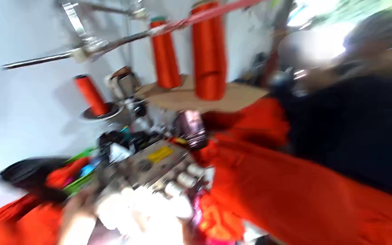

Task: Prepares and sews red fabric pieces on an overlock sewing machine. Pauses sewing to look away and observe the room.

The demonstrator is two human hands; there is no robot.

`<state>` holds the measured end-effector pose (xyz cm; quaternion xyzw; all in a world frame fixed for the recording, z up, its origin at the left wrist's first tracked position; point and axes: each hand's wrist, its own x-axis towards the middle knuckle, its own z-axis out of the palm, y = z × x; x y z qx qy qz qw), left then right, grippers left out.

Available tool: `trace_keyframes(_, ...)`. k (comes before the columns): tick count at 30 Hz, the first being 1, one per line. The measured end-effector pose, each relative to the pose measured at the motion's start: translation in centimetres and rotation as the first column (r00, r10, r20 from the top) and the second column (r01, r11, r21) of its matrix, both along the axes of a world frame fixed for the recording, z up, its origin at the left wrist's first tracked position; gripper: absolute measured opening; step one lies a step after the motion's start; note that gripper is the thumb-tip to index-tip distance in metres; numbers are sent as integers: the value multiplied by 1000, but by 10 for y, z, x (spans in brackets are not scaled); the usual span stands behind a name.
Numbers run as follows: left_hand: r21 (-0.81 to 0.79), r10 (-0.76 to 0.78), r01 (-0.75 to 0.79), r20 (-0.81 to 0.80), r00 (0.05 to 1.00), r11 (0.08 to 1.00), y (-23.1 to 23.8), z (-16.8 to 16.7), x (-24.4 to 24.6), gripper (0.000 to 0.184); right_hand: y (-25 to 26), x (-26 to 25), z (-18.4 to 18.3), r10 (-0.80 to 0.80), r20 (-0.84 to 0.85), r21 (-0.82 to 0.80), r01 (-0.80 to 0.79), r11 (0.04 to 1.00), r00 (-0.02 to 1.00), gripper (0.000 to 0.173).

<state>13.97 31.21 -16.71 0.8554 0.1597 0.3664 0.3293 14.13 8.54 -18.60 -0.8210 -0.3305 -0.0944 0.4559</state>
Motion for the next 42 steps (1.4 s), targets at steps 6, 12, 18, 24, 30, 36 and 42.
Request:
trace_keyframes(6,12,131,-135,-337,932,991,-36,69,-26,41,-2,11,-11,122,-44,172,-113,979,992,40)
trace_keyframes(12,-20,79,-79,-14,997,997,-77,59,-141,40,-114,44,-13,153,80,81,-159,984,985,29)
trace_keyframes(18,-36,-172,171,-27,985,985,-150,74,-148,52,-219,132,-15,-68,240,-127,101,987,968,35)
trace_keyframes(24,-25,-440,440,10,898,898,-204,42,-52,34,-221,151,-52,-96,262,-197,150,969,960,36)
trace_keyframes(30,450,-114,128,-56,992,884,-241,33,30,26,-216,143,-47,-108,240,-168,151,974,965,30)
trace_keyframes(36,629,104,-86,8,995,772,-254,19,57,19,-214,143,-42,-79,172,-212,115,970,982,24)
trace_keyframes(42,552,99,-112,53,994,826,-250,-3,64,19,-216,143,-44,-95,185,-200,132,971,978,25)
